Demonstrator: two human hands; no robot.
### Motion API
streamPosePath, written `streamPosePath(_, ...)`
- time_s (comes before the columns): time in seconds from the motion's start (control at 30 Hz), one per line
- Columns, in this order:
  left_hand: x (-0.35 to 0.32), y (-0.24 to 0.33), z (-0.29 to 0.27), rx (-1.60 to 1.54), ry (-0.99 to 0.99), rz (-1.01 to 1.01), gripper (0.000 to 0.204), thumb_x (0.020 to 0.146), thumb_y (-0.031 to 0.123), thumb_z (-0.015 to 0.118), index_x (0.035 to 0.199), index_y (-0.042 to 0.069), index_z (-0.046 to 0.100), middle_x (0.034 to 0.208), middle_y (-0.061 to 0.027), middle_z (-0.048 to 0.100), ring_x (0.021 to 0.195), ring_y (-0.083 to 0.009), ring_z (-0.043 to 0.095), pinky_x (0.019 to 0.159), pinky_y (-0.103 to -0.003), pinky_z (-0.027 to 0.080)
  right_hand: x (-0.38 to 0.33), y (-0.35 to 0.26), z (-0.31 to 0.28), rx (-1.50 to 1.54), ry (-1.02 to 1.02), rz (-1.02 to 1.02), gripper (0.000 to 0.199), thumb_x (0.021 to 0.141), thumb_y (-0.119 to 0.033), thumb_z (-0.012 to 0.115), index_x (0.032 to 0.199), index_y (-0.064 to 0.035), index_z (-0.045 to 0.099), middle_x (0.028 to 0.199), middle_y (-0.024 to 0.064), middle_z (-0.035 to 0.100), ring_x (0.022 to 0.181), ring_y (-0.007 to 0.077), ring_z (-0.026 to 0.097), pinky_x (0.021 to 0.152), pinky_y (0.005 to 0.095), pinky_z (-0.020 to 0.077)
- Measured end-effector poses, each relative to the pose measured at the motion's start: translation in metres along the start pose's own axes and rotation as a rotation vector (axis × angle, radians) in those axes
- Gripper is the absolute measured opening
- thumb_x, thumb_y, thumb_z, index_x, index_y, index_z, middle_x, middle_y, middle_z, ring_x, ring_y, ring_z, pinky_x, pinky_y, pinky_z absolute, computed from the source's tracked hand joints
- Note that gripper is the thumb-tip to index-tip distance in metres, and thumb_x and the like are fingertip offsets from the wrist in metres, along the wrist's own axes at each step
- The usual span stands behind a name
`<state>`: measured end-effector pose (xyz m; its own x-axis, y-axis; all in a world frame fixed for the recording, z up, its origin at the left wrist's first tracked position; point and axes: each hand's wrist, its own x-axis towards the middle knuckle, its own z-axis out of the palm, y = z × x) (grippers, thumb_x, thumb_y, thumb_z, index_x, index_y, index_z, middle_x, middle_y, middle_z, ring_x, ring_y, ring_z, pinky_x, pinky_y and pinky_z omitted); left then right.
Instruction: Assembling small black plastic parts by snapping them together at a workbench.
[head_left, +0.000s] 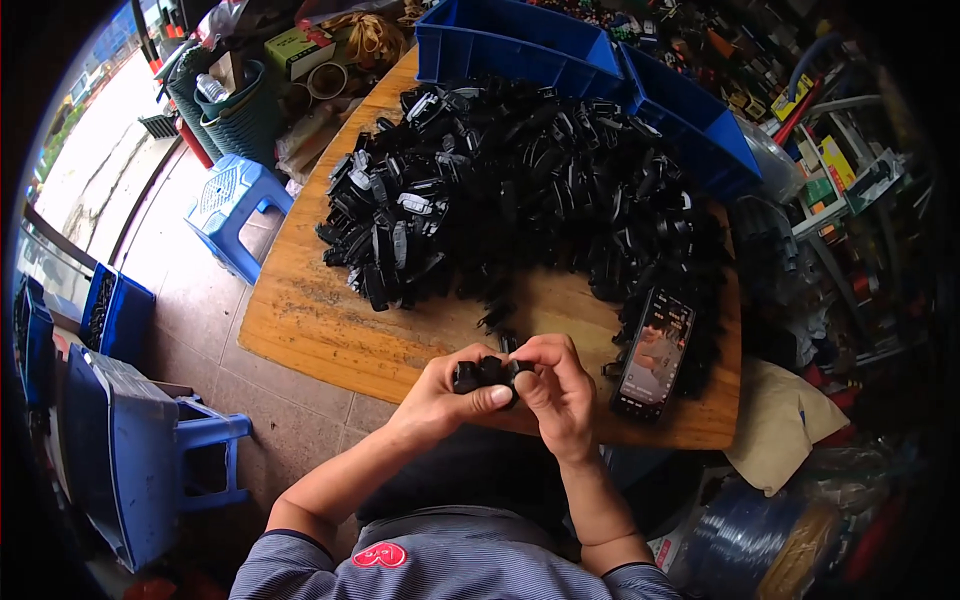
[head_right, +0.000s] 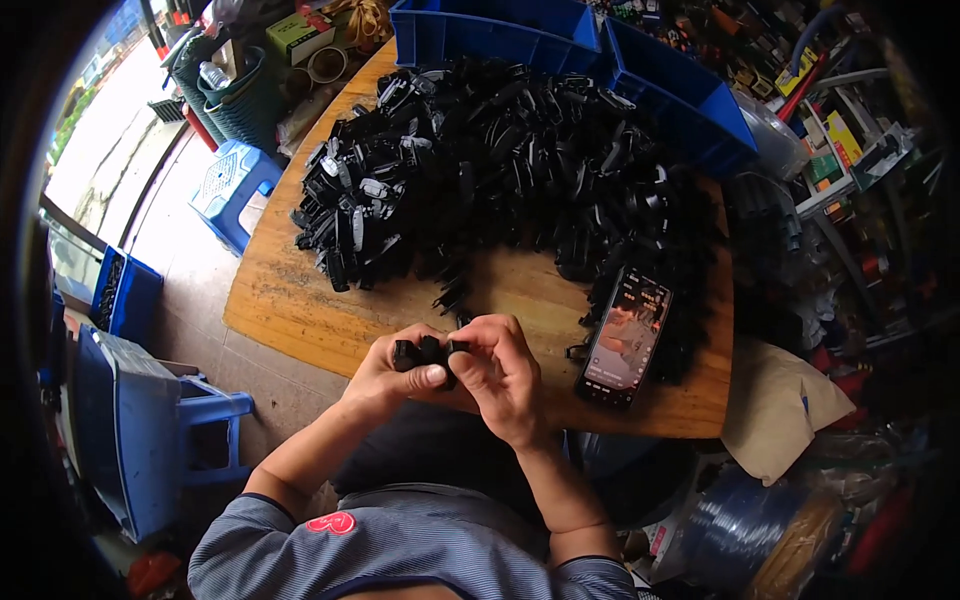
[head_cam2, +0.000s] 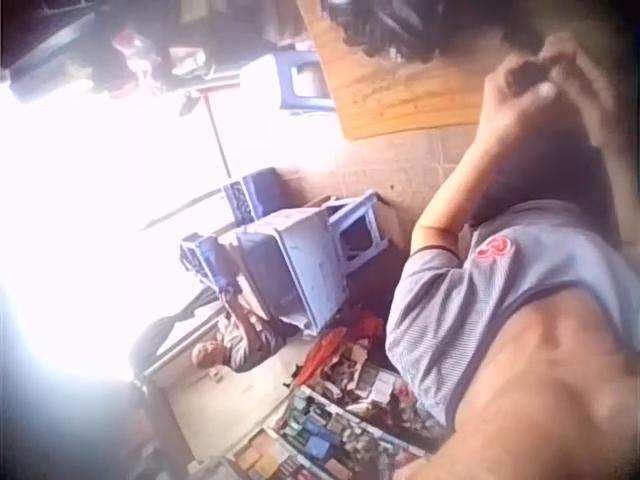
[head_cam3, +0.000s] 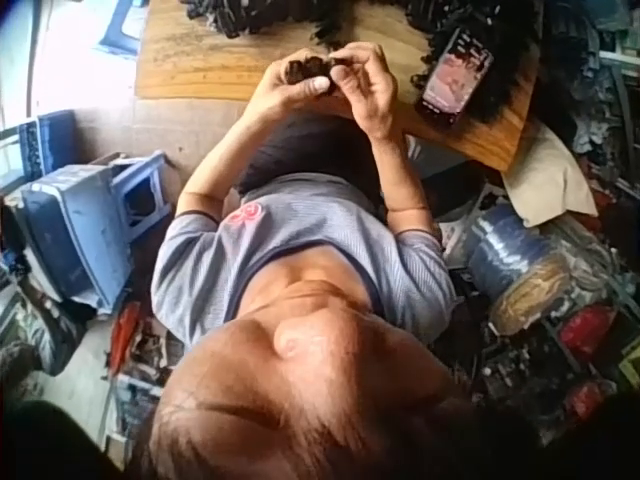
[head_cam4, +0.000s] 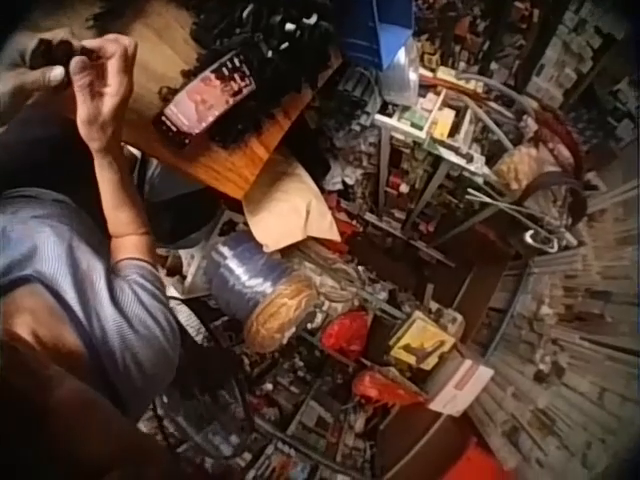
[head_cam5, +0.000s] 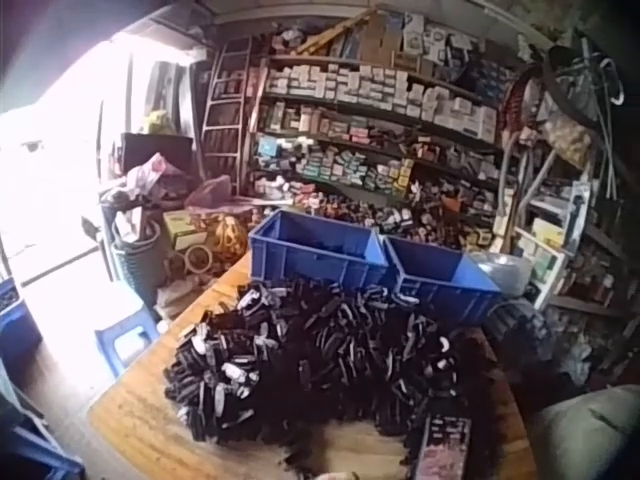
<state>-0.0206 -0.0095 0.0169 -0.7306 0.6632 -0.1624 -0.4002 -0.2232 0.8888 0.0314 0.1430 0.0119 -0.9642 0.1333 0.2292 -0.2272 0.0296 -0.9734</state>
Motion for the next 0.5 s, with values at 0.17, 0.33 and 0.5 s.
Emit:
streamPosePath(0.17, 0.0, -0.01, -0.008, 0.112, 0.086, -0.006, 0.037, 0.068, 0.008, 0.076, 0.099, 0.004, 0.056, 0.088, 0.0003, 0.06, 0.081, -0.0094, 0.056, 0.077, -0.026, 0.045, 0.012, -0.01, 0.0, -0.425, -0.044, -0.155, 0.023, 0.081, -0.021, 0.065, 0.092, -0.0023, 0.058, 0.093, 0.0103, 0.054, 0.084, 0.0245, 0.053, 0.076, 0.0321, 0.0433)
streamPosePath(0.33, 0.012, 0.001, -0.016, -0.01, 0.057, 0.073, 0.022, 0.076, 0.007, 0.069, 0.093, 0.005, 0.056, 0.084, -0.0048, 0.065, 0.074, -0.0089, 0.055, 0.068, -0.022, 0.044, 0.051, -0.003, -0.051, -1.457, 0.16, -0.122, 0.027, 0.078, -0.017, 0.063, 0.1, -0.0038, 0.057, 0.103, 0.0107, 0.054, 0.092, 0.0288, 0.048, 0.08, 0.0384, 0.0387)
streamPosePath(0.5, 0.028, 0.028, -0.034, -0.263, 0.063, -0.048, 0.029, 0.079, 0.004, 0.061, 0.107, 0.003, 0.052, 0.098, -0.0107, 0.062, 0.085, -0.0181, 0.06, 0.069, -0.03, 0.05, 0.056, 0.007, -0.047, -1.449, 0.036, -0.148, 0.022, 0.073, -0.007, 0.065, 0.093, -0.0049, 0.056, 0.089, 0.0105, 0.05, 0.083, 0.028, 0.049, 0.075, 0.0375, 0.0392)
